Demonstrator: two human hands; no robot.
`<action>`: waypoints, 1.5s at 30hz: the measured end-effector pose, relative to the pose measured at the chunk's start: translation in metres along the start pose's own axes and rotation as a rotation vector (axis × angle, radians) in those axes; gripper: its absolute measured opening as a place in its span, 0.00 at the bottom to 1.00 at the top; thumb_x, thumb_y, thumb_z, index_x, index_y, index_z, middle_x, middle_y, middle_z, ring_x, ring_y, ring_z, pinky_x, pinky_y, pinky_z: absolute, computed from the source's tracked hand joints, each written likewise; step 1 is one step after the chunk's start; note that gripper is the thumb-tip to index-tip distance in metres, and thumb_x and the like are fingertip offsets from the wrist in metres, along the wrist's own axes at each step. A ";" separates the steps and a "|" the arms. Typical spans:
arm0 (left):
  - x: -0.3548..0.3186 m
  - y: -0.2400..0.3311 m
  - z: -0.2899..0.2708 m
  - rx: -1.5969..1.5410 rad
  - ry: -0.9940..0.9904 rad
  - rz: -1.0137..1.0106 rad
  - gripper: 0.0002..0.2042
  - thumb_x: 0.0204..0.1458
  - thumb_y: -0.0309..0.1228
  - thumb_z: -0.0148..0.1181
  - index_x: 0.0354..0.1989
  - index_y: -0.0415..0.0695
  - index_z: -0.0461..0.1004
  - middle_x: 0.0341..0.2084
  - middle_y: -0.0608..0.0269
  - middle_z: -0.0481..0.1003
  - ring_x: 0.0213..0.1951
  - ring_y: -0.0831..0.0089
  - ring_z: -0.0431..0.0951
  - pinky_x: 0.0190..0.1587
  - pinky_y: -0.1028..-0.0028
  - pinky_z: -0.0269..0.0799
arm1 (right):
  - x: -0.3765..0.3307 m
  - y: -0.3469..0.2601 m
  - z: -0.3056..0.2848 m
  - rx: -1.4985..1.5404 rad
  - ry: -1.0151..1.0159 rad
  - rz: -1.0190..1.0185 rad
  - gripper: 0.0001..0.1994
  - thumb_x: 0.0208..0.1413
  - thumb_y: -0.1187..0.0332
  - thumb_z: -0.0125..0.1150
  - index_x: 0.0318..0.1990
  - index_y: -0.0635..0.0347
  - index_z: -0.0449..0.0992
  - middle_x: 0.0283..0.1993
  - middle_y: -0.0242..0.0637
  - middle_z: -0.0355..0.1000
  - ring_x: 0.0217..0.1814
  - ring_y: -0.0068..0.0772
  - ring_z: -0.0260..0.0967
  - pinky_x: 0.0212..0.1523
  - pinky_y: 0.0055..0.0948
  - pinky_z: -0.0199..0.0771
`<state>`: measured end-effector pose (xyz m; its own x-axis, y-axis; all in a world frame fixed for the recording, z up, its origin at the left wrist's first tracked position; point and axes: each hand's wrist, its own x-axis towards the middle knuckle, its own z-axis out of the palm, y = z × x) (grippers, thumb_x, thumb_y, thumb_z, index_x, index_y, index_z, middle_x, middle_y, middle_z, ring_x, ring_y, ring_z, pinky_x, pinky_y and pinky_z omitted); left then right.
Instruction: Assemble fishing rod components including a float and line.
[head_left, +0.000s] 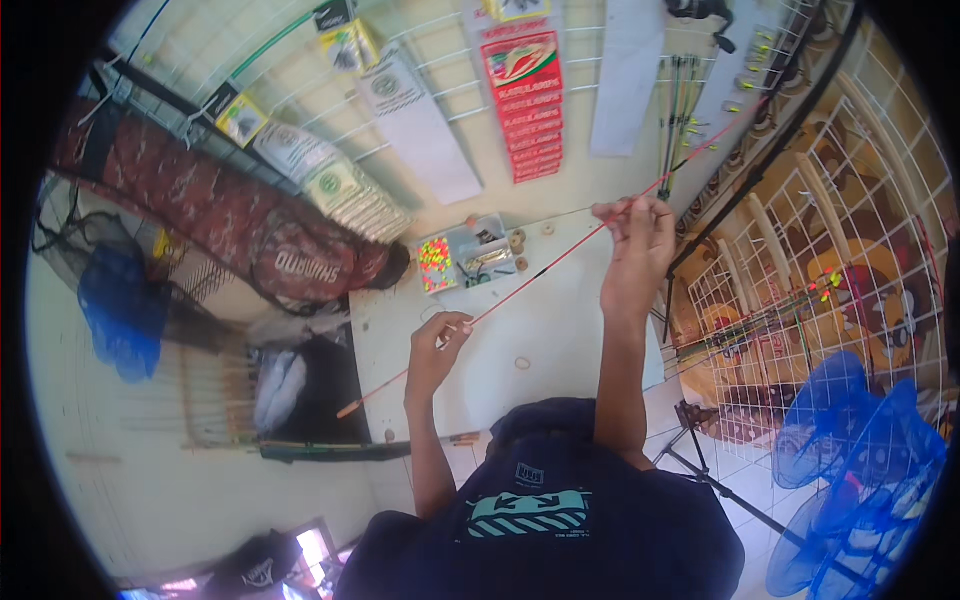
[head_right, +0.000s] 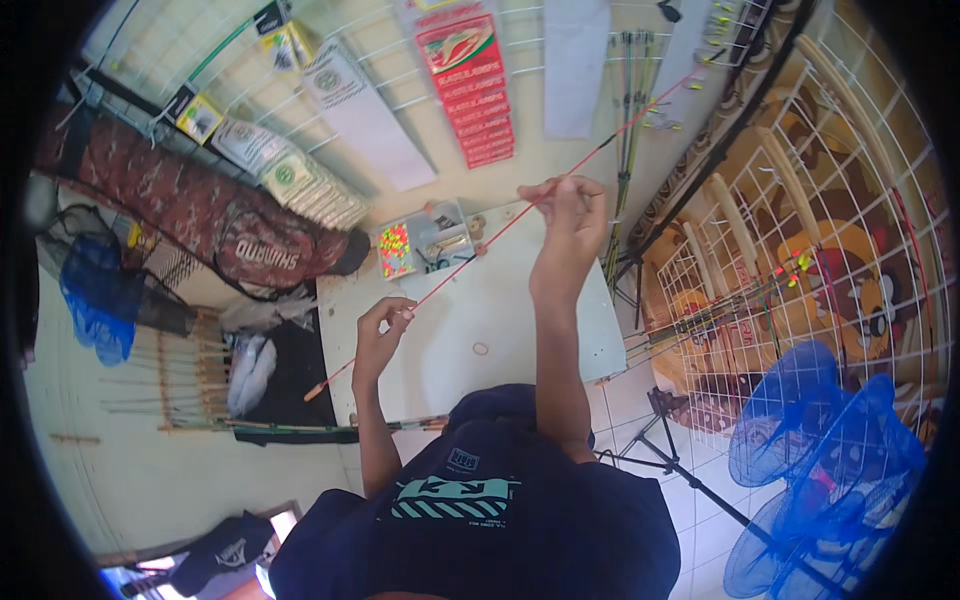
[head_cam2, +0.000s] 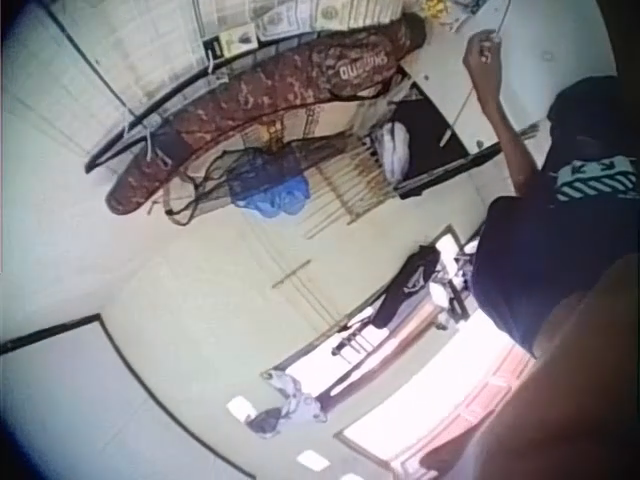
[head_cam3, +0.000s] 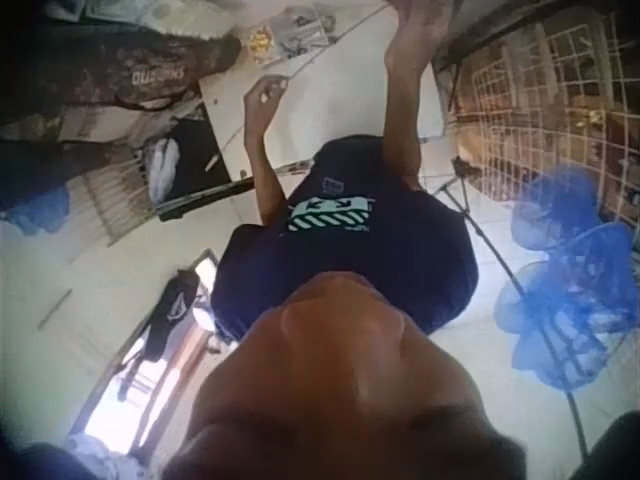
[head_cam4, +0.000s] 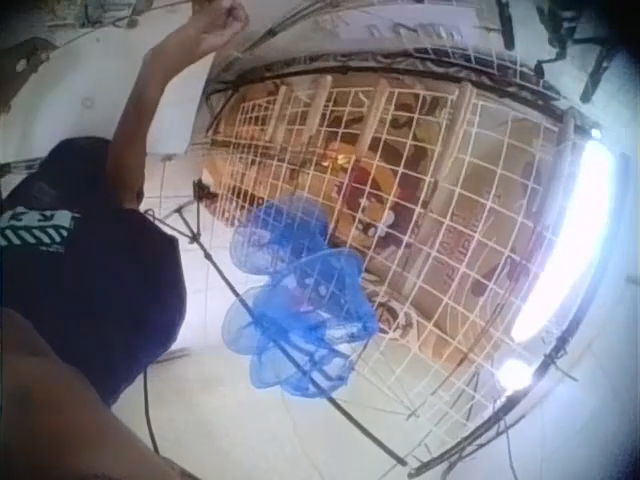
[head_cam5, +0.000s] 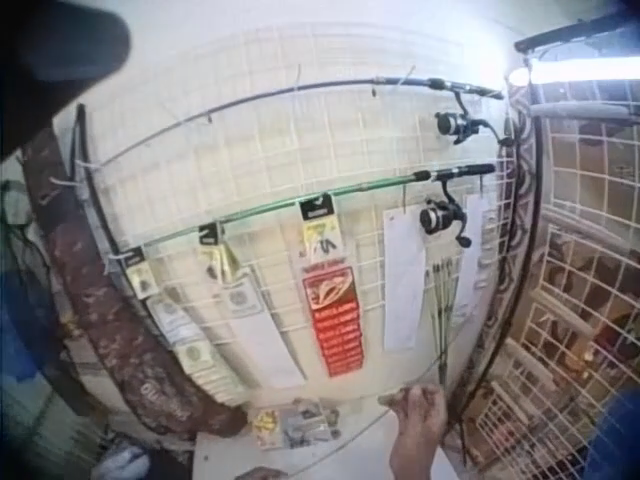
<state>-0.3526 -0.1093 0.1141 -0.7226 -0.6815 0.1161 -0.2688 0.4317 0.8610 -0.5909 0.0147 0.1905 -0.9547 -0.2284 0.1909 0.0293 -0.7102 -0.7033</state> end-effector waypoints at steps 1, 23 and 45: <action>-0.006 -0.007 -0.004 0.033 -0.009 -0.072 0.07 0.52 0.29 0.62 0.38 0.42 0.78 0.24 0.65 0.74 0.28 0.80 0.70 0.32 0.77 0.64 | 0.002 0.002 -0.002 -0.005 -0.008 0.020 0.07 0.65 0.68 0.48 0.42 0.63 0.63 0.35 0.38 0.69 0.39 0.34 0.74 0.49 0.34 0.74; -0.022 -0.009 -0.055 0.113 0.008 -0.173 0.07 0.52 0.29 0.63 0.37 0.41 0.82 0.28 0.61 0.80 0.26 0.79 0.72 0.29 0.77 0.66 | 0.022 0.040 -0.040 -0.024 -0.001 0.161 0.08 0.64 0.69 0.51 0.43 0.62 0.62 0.38 0.42 0.67 0.38 0.39 0.72 0.47 0.39 0.76; 0.002 -0.010 -0.064 0.145 -0.065 -0.108 0.09 0.52 0.31 0.64 0.37 0.41 0.82 0.25 0.60 0.78 0.26 0.78 0.73 0.29 0.76 0.65 | 0.021 0.032 -0.034 -0.009 0.059 0.159 0.06 0.64 0.69 0.51 0.44 0.59 0.63 0.37 0.40 0.68 0.36 0.36 0.70 0.43 0.34 0.72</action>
<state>-0.3105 -0.1530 0.1374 -0.7229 -0.6909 -0.0092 -0.4327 0.4423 0.7856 -0.6197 0.0102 0.1485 -0.9540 -0.2976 0.0359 0.1791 -0.6620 -0.7277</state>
